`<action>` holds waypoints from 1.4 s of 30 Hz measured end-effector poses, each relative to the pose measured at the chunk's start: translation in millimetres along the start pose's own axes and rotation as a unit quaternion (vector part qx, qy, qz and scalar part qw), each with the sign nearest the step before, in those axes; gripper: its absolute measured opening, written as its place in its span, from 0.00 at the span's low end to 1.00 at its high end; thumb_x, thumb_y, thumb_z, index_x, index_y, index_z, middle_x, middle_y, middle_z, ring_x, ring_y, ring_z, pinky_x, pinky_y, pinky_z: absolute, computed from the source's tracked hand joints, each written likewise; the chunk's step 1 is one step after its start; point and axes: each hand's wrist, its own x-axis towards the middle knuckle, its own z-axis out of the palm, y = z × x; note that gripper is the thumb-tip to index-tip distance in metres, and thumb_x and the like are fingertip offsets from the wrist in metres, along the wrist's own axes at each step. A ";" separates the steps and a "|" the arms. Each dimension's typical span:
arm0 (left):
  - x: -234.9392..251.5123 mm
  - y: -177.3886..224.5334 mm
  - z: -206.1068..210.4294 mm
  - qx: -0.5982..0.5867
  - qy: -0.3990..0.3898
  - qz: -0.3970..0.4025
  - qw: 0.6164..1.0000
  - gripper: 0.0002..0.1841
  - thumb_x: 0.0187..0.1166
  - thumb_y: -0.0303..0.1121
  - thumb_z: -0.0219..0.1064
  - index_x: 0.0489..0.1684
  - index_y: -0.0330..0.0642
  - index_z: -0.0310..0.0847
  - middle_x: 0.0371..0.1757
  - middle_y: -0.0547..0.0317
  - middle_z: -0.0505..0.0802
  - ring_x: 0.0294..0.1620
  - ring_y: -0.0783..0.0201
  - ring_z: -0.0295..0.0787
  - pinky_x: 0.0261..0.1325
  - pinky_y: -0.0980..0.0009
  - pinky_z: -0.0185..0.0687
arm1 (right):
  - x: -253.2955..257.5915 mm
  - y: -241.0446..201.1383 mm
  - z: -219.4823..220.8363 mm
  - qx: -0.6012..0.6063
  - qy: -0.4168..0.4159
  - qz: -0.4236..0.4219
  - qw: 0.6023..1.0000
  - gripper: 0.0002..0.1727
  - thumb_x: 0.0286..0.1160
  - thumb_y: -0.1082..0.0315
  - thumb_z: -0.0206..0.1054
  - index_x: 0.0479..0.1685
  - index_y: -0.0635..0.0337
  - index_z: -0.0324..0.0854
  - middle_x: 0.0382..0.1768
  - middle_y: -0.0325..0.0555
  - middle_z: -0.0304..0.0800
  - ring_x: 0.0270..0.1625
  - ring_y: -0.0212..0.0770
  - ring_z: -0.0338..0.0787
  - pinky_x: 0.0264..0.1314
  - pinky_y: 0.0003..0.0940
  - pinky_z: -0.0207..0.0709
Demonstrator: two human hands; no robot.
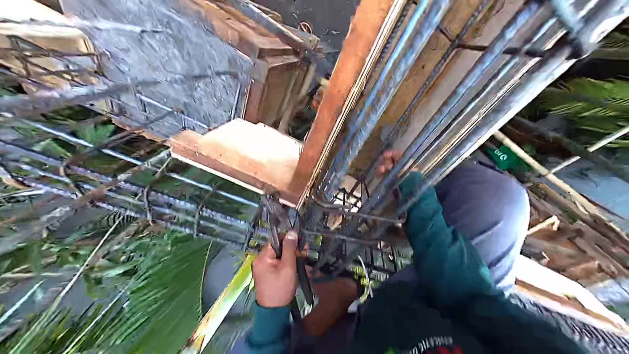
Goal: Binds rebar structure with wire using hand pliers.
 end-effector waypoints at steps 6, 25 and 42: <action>18.8 0.8 16.6 0.013 0.012 -0.028 0.999 0.16 0.85 0.40 0.59 0.34 0.39 0.86 0.22 0.69 0.91 0.23 0.75 0.89 0.32 0.72 0.89 | 3.1 -9.4 42.0 0.012 0.140 0.038 0.989 0.18 0.95 0.56 0.39 0.37 0.53 0.68 0.17 0.32 0.69 0.14 0.27 0.73 0.20 0.23 0.74; 20.5 1.7 4.0 0.066 -0.074 -0.018 0.995 0.23 0.90 0.47 0.58 0.37 0.36 0.87 0.25 0.52 0.89 0.30 0.54 0.88 0.41 0.47 0.82 | -117.3 34.5 121.0 -0.820 0.170 -0.474 0.273 0.18 0.52 0.59 0.80 0.42 0.54 0.86 0.40 0.49 0.91 0.50 0.60 0.92 0.55 0.77 0.74; 1.3 -4.6 8.9 0.065 -0.112 0.001 0.992 0.23 0.92 0.48 0.56 0.44 0.36 0.88 0.31 0.50 0.91 0.35 0.53 0.91 0.47 0.48 0.84 | -121.4 -10.3 107.0 -0.766 0.094 -0.603 0.202 0.28 0.49 0.62 0.83 0.58 0.44 0.88 0.72 0.59 0.84 0.83 0.74 0.71 0.73 0.95 0.44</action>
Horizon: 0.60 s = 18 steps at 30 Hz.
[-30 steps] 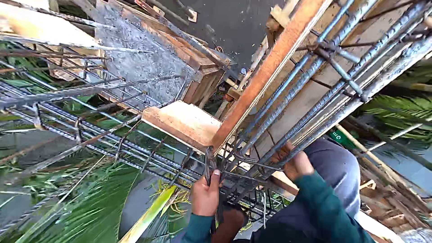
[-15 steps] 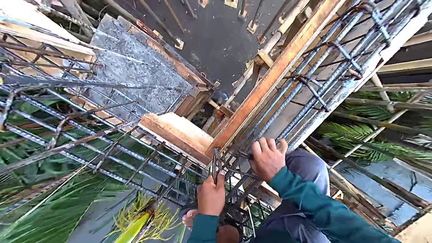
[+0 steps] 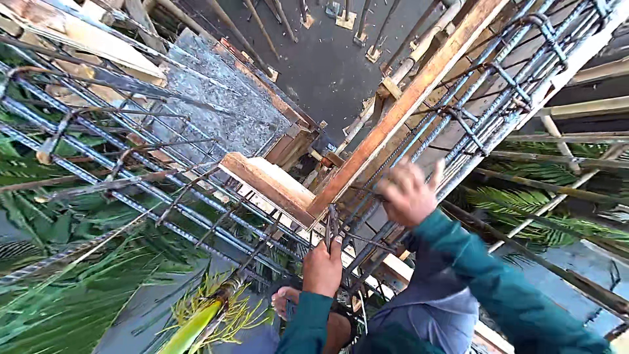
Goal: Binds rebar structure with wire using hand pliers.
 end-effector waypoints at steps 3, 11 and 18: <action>-2.8 -1.4 0.0 -0.001 0.028 0.019 0.999 0.23 0.92 0.48 0.57 0.41 0.36 0.87 0.28 0.52 0.91 0.33 0.55 0.90 0.44 0.50 0.84 | 23.1 16.9 -15.7 0.021 -0.089 0.018 0.996 0.49 0.27 0.51 0.93 0.69 0.42 0.84 0.87 0.63 0.65 0.91 0.80 0.50 0.75 0.97 0.34; -4.0 1.5 3.1 0.003 0.009 -0.001 1.000 0.23 0.91 0.48 0.57 0.40 0.35 0.87 0.30 0.50 0.91 0.35 0.52 0.90 0.46 0.48 0.83 | -105.2 -5.5 -17.6 0.392 0.116 0.497 0.765 0.22 0.62 0.78 0.63 0.59 0.75 0.72 0.55 0.54 0.85 0.57 0.41 0.88 0.60 0.39 0.85; -10.4 -0.6 -18.2 -0.019 0.072 0.017 0.997 0.20 0.90 0.48 0.58 0.40 0.40 0.88 0.28 0.59 0.93 0.30 0.61 0.92 0.39 0.53 0.87 | -105.9 -12.8 71.7 0.593 0.074 0.568 0.566 0.25 0.76 0.82 0.58 0.75 0.75 0.67 0.61 0.57 0.87 0.59 0.36 0.90 0.62 0.32 0.86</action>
